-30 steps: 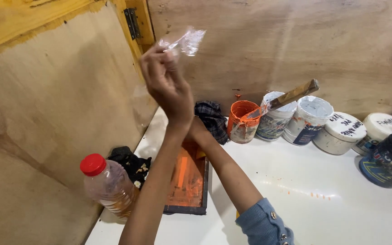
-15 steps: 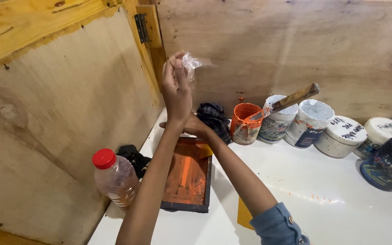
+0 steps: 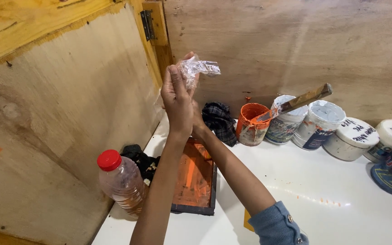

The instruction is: The person prepares a screen printing frame with orange ink, using a squeegee to spread the ink evenly across the mesh. They clean the workspace with a cloth and handle plastic-wrapped orange items, placing them on the table. The person also uses a brush to stir the ink in a container and applies more ink to the screen.

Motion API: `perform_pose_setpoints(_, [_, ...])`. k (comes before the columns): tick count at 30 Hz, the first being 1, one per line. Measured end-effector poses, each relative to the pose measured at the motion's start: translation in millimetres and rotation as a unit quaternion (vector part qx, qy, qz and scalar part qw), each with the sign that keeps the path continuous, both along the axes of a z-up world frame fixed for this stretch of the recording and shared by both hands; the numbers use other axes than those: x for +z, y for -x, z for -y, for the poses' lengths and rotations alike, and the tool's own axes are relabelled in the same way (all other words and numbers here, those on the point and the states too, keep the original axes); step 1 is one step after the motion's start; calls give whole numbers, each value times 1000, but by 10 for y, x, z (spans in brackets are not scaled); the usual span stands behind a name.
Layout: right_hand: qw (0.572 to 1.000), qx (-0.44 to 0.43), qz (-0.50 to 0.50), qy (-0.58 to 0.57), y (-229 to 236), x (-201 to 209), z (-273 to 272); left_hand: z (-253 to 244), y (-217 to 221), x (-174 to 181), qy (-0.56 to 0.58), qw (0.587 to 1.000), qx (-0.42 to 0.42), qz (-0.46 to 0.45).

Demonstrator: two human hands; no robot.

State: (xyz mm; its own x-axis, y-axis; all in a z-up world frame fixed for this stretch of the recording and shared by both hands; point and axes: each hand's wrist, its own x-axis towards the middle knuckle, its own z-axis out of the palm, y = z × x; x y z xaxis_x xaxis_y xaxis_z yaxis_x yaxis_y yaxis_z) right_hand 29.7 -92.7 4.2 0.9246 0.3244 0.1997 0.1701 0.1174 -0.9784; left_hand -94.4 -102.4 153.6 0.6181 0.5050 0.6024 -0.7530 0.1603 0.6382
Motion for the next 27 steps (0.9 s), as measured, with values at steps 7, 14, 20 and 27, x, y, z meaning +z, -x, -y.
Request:
perform_pose_setpoints(7, [993, -16, -56, -100, -180, -60, -97, -74, 176, 56, 49, 998, 25, -16])
perform_pose_setpoints(14, [881, 126, -252, -379, 4, 242, 118, -81, 232, 74, 114, 993, 32, -26])
perform_pose_setpoints(20, [953, 54, -101, -280, 4, 158, 73, -304, -38, -207, 125, 989, 51, -57])
perform_pose_setpoints(27, [983, -102, 12, 151, -136, -11, -38, -196, 127, -33, 138, 986, 54, -73])
